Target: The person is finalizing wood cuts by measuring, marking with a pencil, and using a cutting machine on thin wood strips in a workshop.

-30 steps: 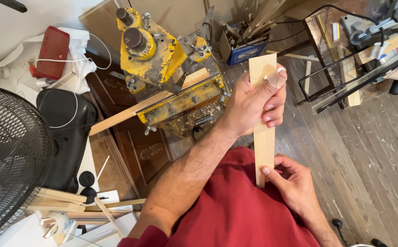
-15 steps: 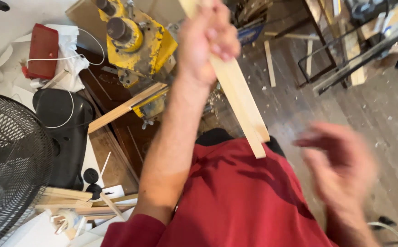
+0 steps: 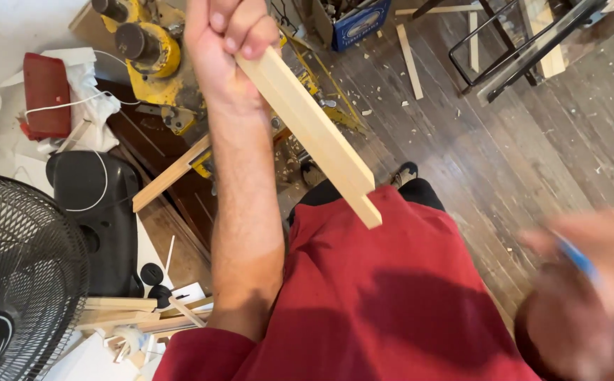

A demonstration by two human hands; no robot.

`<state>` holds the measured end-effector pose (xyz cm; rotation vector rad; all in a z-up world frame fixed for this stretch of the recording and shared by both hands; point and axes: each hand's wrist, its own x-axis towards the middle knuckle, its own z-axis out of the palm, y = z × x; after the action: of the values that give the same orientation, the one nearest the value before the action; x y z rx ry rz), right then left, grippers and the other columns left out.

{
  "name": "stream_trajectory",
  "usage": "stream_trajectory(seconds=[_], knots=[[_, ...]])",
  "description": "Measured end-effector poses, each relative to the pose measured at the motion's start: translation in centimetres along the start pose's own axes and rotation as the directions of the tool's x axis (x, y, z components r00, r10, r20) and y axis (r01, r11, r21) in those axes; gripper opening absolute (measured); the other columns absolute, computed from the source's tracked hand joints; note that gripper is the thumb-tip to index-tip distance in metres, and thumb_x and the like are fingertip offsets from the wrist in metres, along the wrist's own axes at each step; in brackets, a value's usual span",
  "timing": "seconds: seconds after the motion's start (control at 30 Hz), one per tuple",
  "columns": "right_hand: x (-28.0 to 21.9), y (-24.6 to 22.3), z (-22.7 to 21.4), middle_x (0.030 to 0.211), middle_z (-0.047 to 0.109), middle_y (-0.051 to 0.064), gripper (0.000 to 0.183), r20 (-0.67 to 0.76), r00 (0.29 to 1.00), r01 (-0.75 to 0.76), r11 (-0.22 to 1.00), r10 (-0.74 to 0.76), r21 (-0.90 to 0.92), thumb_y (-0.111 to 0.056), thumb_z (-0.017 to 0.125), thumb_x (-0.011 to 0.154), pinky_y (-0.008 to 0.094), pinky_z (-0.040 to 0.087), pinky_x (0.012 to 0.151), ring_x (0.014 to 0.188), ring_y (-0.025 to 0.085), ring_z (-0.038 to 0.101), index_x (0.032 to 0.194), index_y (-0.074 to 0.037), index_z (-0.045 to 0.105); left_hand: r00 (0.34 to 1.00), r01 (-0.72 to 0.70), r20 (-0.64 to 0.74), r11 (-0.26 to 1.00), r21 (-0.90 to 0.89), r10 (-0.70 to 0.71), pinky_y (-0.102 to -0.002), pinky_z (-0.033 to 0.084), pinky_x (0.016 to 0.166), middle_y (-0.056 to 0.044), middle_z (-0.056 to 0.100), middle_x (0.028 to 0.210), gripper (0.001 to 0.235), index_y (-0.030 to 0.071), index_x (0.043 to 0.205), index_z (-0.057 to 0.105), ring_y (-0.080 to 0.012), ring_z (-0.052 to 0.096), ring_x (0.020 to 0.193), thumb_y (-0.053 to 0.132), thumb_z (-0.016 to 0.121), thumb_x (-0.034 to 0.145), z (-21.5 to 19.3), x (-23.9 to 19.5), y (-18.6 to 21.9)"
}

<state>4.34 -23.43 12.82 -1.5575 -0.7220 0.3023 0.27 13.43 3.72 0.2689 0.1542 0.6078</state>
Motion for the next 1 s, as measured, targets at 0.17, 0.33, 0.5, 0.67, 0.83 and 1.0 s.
stream_trajectory(seconds=[0.17,0.33,0.5,0.67,0.83,1.0], knots=[[0.0,1.6,3.0,0.074,0.051,0.011,0.023,0.238,0.926,-0.377,0.742,0.293,0.555,-0.022,0.058,0.096,0.033,0.062,0.061,0.065,0.025,0.059,0.094,0.0,0.064,0.985,0.157,0.087,0.982,-0.1,-0.149,-0.019,0.034,0.043,0.01,0.037,0.068,0.031,0.016,0.091,0.056,-0.0009,0.037,0.05,0.036,0.042,0.11,-2.2,-3.7,-1.3],[-2.4,4.2,3.5,0.069,0.055,0.012,0.015,0.411,0.825,-0.565,0.578,0.389,0.589,-0.016,0.063,0.095,0.035,0.058,0.065,0.064,0.025,0.061,0.097,-0.003,0.056,0.98,0.19,0.076,0.978,-0.09,-0.183,-0.02,0.034,0.047,0.011,0.038,0.072,0.023,0.016,0.106,0.061,-0.0016,0.036,0.054,0.034,0.047,0.112,-7.5,-6.6,-3.7],[-2.6,4.5,3.5,0.073,0.057,0.011,0.014,0.49,0.778,-0.62,0.607,0.393,0.497,-0.012,0.067,0.094,0.033,0.063,0.07,0.066,0.02,0.063,0.095,-0.004,0.055,0.969,0.242,0.103,0.942,-0.232,-0.223,-0.019,0.037,0.049,0.01,0.041,0.074,0.026,0.011,0.113,0.059,-0.0021,0.038,0.055,0.033,0.045,0.113,-10.2,-7.9,-4.7],[-2.4,3.0,3.4,0.094,0.071,0.025,0.029,0.425,0.777,-0.589,0.775,0.465,0.228,-0.015,0.048,0.107,0.036,0.062,0.075,0.071,0.026,0.068,0.116,0.009,0.062,0.972,0.225,0.135,0.93,-0.29,-0.193,-0.021,0.037,0.051,0.009,0.039,0.073,0.025,0.011,0.107,0.058,-0.0032,0.035,0.054,0.031,0.043,0.112,-11.1,-8.6,-4.2],[-2.7,3.7,3.6,0.092,0.066,0.018,0.041,0.443,0.809,-0.54,0.787,0.387,0.298,-0.026,0.048,0.109,0.03,0.059,0.067,0.069,0.02,0.06,0.12,0.008,0.065,0.979,0.2,0.093,0.919,-0.339,-0.179,-0.021,0.037,0.049,0.009,0.04,0.071,0.026,0.012,0.101,0.055,-0.0034,0.037,0.052,0.033,0.043,0.11,-10.4,-9.0,-4.1],[-3.3,3.8,3.1,0.084,0.06,0.015,0.021,0.435,0.829,-0.537,0.714,0.35,0.449,-0.017,0.055,0.104,0.03,0.06,0.063,0.066,0.021,0.064,0.102,0.004,0.062,0.982,0.187,0.044,0.924,-0.334,-0.183,-0.02,0.038,0.046,0.01,0.04,0.067,0.029,0.016,0.095,0.055,-0.0026,0.039,0.05,0.037,0.042,0.11,-10.3,-9.4,-3.9]])
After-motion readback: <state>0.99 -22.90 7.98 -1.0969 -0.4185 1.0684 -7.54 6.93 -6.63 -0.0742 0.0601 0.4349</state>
